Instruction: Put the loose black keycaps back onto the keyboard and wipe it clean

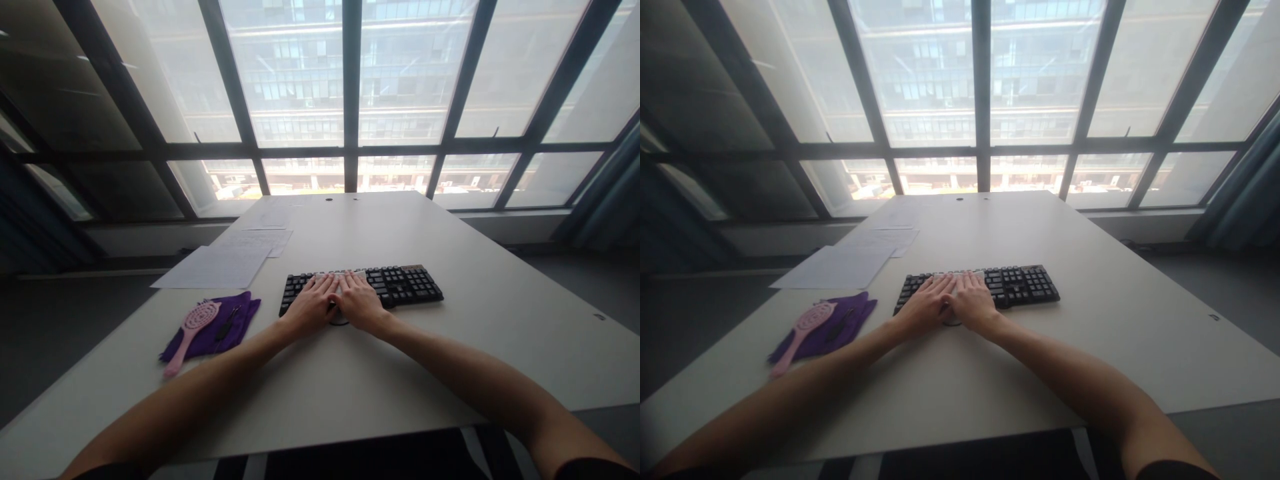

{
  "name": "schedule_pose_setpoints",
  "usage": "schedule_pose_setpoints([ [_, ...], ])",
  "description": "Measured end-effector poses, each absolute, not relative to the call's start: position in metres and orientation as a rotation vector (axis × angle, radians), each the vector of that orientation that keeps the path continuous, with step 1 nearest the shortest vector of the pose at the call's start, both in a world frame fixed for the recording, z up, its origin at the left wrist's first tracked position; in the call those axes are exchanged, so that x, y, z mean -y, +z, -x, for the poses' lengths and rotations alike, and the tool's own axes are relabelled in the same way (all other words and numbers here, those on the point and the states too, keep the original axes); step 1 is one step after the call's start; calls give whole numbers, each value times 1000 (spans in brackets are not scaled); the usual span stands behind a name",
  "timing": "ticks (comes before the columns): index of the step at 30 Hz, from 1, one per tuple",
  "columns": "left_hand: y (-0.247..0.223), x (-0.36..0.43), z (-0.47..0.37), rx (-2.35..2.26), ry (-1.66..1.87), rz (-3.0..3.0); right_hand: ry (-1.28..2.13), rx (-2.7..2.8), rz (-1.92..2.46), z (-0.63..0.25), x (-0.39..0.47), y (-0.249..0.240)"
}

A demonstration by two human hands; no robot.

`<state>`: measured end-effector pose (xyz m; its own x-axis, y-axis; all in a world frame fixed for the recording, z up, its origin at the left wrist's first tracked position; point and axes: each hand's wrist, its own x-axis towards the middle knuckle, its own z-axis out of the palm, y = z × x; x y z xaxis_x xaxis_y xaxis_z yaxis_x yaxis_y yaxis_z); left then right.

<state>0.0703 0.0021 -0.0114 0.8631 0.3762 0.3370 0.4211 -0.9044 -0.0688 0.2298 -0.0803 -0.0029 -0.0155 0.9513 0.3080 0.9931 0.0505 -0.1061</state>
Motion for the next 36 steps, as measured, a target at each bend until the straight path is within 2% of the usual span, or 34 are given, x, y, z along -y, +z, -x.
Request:
schedule_pose_setpoints([
  [17, -4, 9, -69, 453, -634, 2932, -376, 2113, 1931, -224, 98, 4],
  [25, 10, 21, -71, 521, -498, 2893, -447, 2173, 1966, -217, 101, 5],
  [36, -2, 27, -65, 564, -439, 2856, -448, 2173, 2063, -209, 101, -3],
])
